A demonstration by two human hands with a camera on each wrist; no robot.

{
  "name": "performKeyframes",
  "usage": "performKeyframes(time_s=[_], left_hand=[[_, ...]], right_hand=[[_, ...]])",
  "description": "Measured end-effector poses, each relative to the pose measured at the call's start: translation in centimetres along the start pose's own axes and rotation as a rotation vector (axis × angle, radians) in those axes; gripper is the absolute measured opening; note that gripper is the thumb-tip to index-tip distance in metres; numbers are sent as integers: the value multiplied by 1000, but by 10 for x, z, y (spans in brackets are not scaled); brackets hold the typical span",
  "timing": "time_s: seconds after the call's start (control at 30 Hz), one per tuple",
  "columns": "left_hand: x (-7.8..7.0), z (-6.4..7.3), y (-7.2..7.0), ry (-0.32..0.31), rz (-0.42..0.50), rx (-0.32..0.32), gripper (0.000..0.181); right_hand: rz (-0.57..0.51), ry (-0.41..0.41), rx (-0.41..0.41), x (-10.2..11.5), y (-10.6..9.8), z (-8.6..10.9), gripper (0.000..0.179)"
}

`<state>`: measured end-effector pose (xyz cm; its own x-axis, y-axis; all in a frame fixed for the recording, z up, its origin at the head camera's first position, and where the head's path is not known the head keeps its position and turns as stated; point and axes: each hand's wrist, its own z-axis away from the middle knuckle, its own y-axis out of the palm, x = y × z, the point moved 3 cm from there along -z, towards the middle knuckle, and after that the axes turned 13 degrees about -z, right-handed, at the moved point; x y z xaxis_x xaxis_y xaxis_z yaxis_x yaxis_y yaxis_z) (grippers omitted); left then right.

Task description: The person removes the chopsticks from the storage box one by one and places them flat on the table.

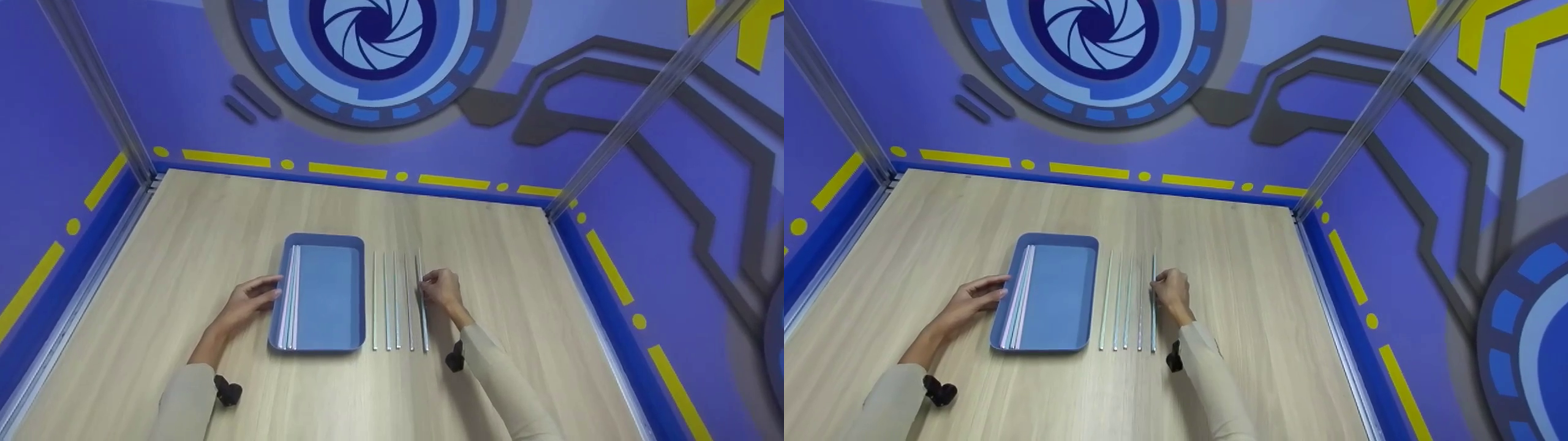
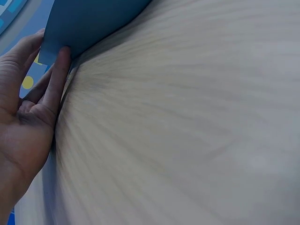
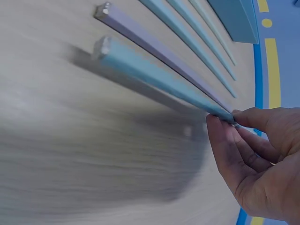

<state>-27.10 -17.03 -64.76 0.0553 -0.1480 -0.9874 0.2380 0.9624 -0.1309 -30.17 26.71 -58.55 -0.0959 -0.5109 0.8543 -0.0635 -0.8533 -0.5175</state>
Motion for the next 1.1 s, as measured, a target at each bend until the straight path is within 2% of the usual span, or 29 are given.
performKeyframes(time_s=[0.17,0.5,0.8,1.1], left_hand=[[0,0,0,4,-10,6,51],[-1,-1,-1,42,21,9,50],[3,0,2,46,28,23,50],[0,-1,0,18,28,14,51]], right_hand=[[40,-14,-3,-3,4,0,10],[1,29,22,-10,11,1,15],[-10,15,16,-13,13,4,12],[-18,4,7,-13,15,1,13]])
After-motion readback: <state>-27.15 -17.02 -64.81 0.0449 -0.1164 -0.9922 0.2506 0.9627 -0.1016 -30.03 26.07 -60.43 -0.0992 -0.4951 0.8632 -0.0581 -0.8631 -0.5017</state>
